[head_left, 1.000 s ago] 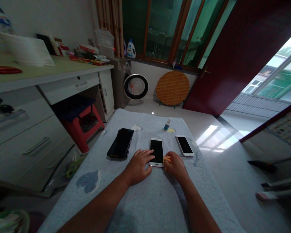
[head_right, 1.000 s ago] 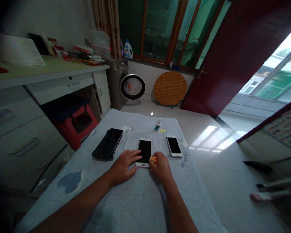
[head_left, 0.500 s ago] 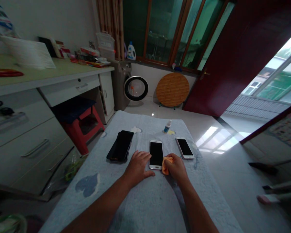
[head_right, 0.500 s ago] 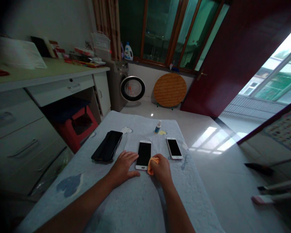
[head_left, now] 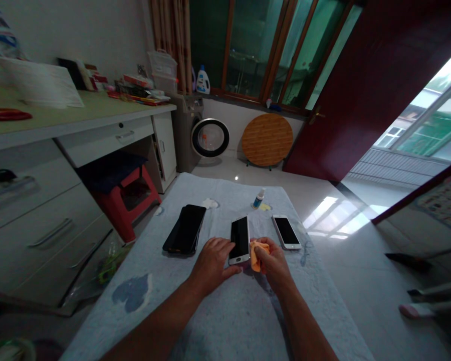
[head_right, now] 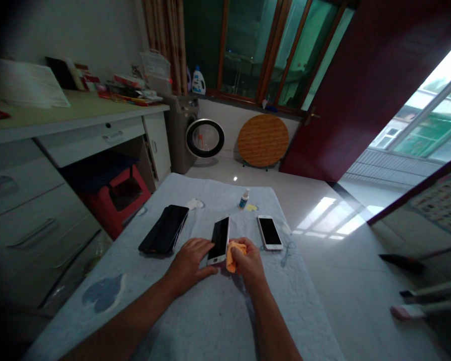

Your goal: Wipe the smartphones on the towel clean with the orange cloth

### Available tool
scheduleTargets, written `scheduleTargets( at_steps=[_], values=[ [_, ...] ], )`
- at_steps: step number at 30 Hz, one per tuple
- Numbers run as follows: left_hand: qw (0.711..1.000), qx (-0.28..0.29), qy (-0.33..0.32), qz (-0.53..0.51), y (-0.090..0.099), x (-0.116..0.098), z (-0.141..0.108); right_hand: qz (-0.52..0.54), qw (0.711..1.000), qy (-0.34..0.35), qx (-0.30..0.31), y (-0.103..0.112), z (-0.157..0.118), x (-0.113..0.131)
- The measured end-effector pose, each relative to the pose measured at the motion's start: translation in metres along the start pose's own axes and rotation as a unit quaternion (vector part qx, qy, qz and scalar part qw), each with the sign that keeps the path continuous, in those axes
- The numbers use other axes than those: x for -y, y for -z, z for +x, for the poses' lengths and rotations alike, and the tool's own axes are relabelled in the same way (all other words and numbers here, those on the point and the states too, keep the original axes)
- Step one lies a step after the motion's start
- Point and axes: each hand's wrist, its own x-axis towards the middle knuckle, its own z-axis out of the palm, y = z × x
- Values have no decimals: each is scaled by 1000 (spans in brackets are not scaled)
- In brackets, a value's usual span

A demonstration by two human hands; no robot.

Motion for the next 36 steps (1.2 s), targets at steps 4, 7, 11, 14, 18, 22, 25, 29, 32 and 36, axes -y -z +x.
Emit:
scheduleTargets(
  at_steps=[4, 7, 11, 14, 18, 22, 25, 29, 32, 36],
  values=[
    [999, -33, 2, -25, 1, -3, 0, -2, 999, 8, 35, -7, -5, 6],
    [998, -52, 3, -41, 0, -3, -1, 3, 998, 21, 65, -13, -9, 9],
    [996, -74, 7, -49, -2, -1, -3, -7, 995, 38, 91, -18, -11, 8],
    [994, -81, 23, -74, -1, -4, -4, -15, 994, 44, 101, -19, -10, 5],
    [981, -91, 92, -146, 5, -13, -4, -70, 993, 46, 87, -16, -6, -2],
    [957, -54, 158, -238, 10, -18, -2, -181, 979, 85, 35, -10, -2, -9],
    [944, -12, 166, -284, 10, -18, -1, -243, 960, 136, -26, -8, -1, -10],
    [953, 29, 148, -263, 7, -16, -1, -322, 933, 158, -21, -9, -1, -6],
    [971, 31, 144, -189, 3, -14, -3, -357, 912, 204, 8, -13, -4, -3],
    [984, 46, 157, -73, 0, -11, -5, -368, 892, 259, 48, -17, -8, -2]
  ],
)
